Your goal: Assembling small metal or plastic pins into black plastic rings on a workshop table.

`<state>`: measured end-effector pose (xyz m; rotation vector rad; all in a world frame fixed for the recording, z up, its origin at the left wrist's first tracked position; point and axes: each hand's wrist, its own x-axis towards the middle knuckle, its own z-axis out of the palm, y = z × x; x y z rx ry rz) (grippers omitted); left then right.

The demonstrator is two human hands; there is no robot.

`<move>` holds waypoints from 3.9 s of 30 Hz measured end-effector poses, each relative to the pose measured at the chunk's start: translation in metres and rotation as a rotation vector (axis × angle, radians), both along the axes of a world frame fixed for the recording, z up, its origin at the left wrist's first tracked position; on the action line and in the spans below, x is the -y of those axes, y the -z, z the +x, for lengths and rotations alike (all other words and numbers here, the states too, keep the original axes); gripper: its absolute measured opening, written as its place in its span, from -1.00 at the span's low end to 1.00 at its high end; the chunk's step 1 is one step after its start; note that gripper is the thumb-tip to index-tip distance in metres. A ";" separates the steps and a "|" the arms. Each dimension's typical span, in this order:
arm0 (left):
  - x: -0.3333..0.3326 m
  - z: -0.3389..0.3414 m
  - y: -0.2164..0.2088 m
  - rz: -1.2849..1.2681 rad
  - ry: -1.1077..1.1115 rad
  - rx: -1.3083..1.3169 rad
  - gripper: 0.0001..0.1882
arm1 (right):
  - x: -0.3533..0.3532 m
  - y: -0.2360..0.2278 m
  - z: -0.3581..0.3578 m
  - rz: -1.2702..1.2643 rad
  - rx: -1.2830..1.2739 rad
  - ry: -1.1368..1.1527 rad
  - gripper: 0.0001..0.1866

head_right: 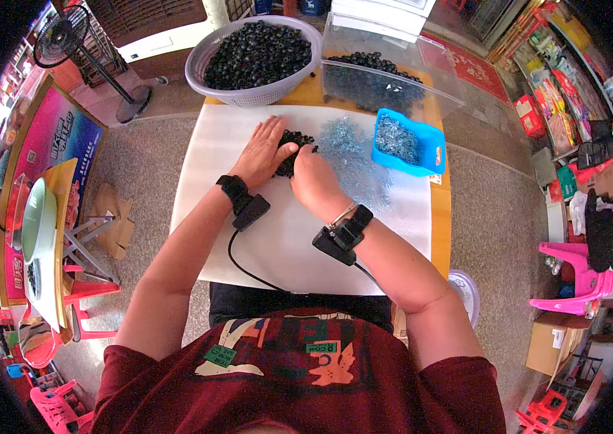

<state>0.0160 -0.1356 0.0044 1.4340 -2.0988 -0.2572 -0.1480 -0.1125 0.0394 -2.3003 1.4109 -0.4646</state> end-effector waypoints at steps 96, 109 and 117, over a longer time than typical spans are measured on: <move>-0.014 -0.023 -0.011 0.225 -0.246 -0.050 -0.58 | 0.077 -0.017 0.002 0.086 -0.266 -0.478 -0.48; -0.003 -0.022 -0.011 0.539 -0.238 -0.893 -0.78 | 0.085 0.016 0.000 0.279 0.307 -0.185 -0.78; 0.028 -0.011 -0.054 0.346 -0.047 -1.068 -0.81 | 0.103 -0.044 0.001 0.253 0.574 -0.229 -0.80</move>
